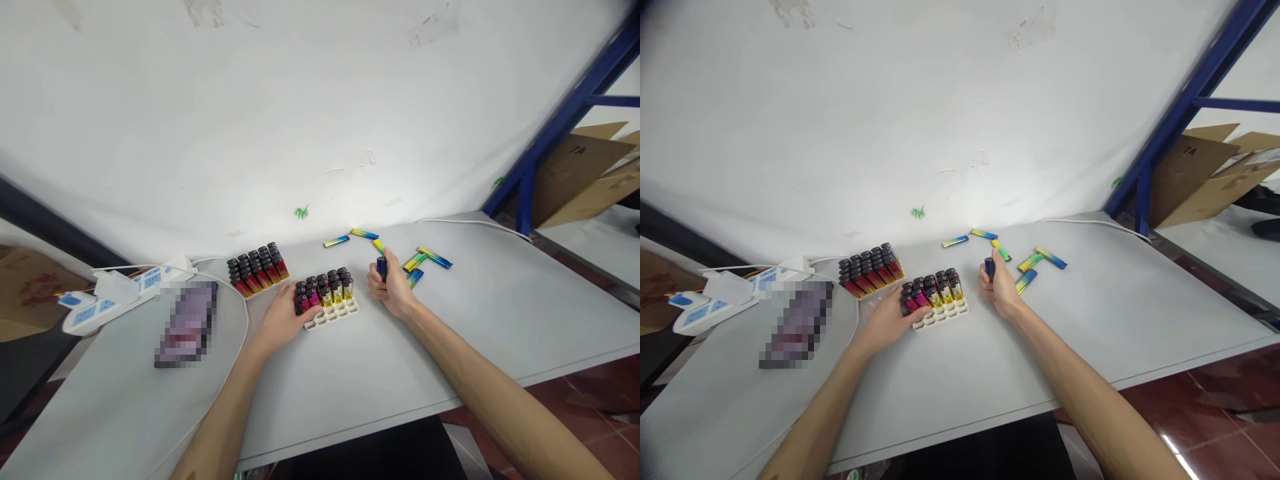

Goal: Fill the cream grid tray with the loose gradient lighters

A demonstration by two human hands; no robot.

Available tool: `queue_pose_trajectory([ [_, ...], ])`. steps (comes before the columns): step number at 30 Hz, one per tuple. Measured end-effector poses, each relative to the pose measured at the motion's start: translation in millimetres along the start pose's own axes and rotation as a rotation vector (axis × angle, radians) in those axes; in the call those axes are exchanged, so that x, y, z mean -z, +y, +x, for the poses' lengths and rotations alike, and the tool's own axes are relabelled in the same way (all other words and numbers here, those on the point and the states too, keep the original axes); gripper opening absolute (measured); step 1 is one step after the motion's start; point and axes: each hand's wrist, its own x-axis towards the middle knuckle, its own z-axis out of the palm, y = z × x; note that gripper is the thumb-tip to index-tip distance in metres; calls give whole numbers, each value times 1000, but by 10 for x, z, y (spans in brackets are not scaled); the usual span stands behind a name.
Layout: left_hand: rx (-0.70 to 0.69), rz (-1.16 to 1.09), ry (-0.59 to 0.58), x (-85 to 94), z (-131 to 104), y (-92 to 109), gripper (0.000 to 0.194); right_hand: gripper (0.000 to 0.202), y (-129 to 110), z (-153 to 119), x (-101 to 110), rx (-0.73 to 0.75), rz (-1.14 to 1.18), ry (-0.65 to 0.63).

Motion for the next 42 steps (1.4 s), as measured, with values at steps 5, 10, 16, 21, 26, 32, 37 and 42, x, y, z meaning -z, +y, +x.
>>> queue_pose_trajectory([
  [5,8,5,17,-1,-6,9,42,48,-1,40,5,-29,34,71],
  [10,6,-9,14,5,-3,17,43,48,-13,27,-19,-27,32,93],
  [16,-5,-13,9,10,0,19,41,57,-3,16,-10,-15,40,83],
  [21,-7,-11,8,10,-1,15,42,54,-12,21,-25,-18,4,92],
  [26,-10,-20,19,-1,-2,5,46,49,-21,24,-34,-14,3,112],
  [32,-26,-9,-2,15,9,-9,46,55,9,33,-26,50,-107,143],
  [37,-44,-5,-68,63,0,-63,57,51,-46,-51,4,274,-658,105],
  [42,-93,-82,-196,118,-39,-111,84,38,-183,-355,56,491,-1072,170],
])
